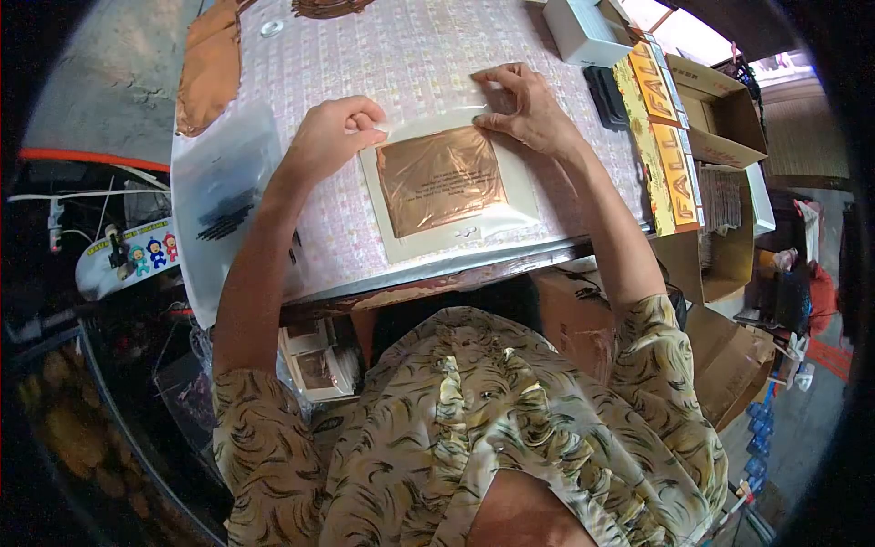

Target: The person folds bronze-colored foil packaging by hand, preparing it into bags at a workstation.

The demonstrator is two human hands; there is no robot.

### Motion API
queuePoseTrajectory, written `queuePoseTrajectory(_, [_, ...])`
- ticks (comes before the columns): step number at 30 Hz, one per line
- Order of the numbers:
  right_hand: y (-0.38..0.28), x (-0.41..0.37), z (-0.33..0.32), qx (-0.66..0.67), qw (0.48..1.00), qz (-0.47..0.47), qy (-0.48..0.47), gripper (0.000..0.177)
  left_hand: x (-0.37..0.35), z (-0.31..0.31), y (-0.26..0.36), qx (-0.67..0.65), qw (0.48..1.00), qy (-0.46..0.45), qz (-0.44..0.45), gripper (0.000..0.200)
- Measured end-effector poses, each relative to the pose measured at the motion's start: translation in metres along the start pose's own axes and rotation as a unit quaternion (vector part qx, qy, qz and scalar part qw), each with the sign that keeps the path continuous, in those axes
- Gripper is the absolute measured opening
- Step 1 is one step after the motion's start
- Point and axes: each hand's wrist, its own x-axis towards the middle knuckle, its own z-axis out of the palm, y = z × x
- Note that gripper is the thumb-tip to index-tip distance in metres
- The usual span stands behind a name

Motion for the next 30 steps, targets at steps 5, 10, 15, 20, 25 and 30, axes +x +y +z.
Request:
queuePoseTrajectory(5, [0.000, -0.003, -0.002, 0.036, 0.999, 0.001, -0.010, 0.036, -0.006, 0.007, -0.008, -0.023, 0.996, 0.035, 0.082, 0.015])
queuePoseTrajectory(10, [0.008, -0.005, 0.003, 0.109, 0.994, -0.001, -0.021, 0.028, -0.013, 0.010, 0.001, 0.035, 0.988, 0.073, 0.128, 0.011])
queuePoseTrajectory(15, [0.019, -0.005, 0.008, 0.203, 0.979, -0.007, -0.015, 0.014, -0.014, 0.012, 0.001, 0.072, 0.978, 0.098, 0.168, 0.009])
queuePoseTrajectory(20, [0.016, -0.012, 0.011, 0.198, 0.980, 0.002, 0.019, 0.009, -0.017, 0.011, 0.000, 0.088, 0.970, 0.099, 0.201, 0.009])
queuePoseTrajectory(25, [0.017, -0.015, 0.011, 0.157, 0.987, -0.012, 0.031, 0.006, -0.028, 0.011, -0.002, 0.189, 0.947, 0.099, 0.240, 0.020])
queuePoseTrajectory(30, [0.010, -0.021, 0.009, 0.147, 0.987, -0.029, 0.052, 0.005, -0.039, 0.014, 0.006, 0.274, 0.923, 0.105, 0.250, 0.029])
